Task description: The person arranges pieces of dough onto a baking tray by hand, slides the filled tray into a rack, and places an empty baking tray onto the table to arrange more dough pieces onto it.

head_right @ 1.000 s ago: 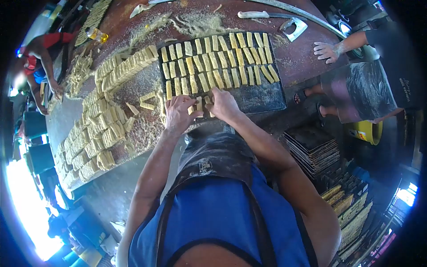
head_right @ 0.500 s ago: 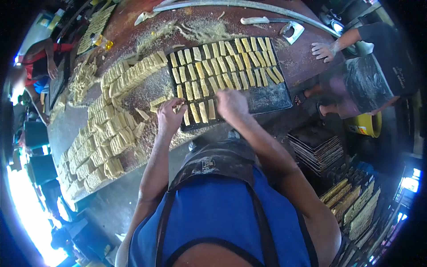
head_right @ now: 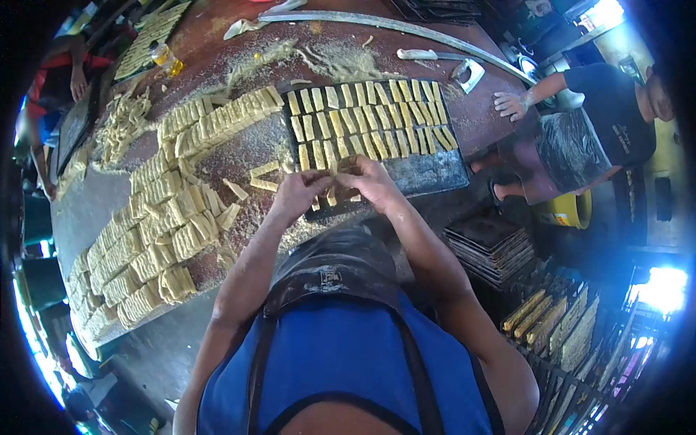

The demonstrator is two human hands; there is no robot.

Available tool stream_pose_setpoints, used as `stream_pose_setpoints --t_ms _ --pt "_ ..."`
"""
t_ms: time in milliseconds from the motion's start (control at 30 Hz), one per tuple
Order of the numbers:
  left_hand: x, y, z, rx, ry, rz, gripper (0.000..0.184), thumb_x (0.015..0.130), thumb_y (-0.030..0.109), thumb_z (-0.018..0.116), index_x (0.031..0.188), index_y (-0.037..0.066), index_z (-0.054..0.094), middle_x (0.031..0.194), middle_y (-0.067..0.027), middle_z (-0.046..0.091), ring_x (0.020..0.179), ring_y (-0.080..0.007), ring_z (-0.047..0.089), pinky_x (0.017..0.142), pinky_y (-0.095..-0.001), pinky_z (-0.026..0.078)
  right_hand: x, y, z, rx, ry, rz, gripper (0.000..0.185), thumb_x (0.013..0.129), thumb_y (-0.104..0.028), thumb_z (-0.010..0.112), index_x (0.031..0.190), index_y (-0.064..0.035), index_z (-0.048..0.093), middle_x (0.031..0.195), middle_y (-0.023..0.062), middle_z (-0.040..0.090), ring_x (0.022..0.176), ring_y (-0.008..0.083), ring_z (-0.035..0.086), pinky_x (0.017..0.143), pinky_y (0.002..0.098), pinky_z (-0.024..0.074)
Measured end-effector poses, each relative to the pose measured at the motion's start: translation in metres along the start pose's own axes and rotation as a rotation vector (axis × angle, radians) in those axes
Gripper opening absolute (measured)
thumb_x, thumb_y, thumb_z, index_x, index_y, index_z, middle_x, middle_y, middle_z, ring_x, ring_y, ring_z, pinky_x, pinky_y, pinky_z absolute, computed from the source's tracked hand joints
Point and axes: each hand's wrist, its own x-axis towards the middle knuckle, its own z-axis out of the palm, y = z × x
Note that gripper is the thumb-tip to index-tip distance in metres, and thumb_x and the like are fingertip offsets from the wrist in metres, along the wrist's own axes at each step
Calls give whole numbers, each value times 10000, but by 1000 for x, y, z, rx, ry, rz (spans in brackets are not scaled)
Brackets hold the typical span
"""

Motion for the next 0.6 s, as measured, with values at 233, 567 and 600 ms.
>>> stream_pose_setpoints --t_ms 233,567,600 --pt "10 -19 26 -11 80 34 327 882 300 743 1010 0 721 829 -52 726 699 -121 649 665 -303 524 10 7 -20 -45 -134 53 205 884 -108 685 1040 -2 604 905 83 671 775 188 675 671 332 559" --pt "-14 -36 31 -149 515 -47 230 886 179 613 1028 19 697 842 -121 708 797 -152 683 676 -278 550 25 27 -20 -854 -69 -234 286 817 -200 764 975 26 692 895 199 728 820 302 732 763 356 583" --pt "-13 -39 29 57 525 -21 200 891 149 602 1013 36 713 862 -118 714 811 -155 692 683 -276 553 22 15 -26 -852 -57 -239 286 817 -200 764 975 26 692 895 199 728 820 302 732 763 356 583"
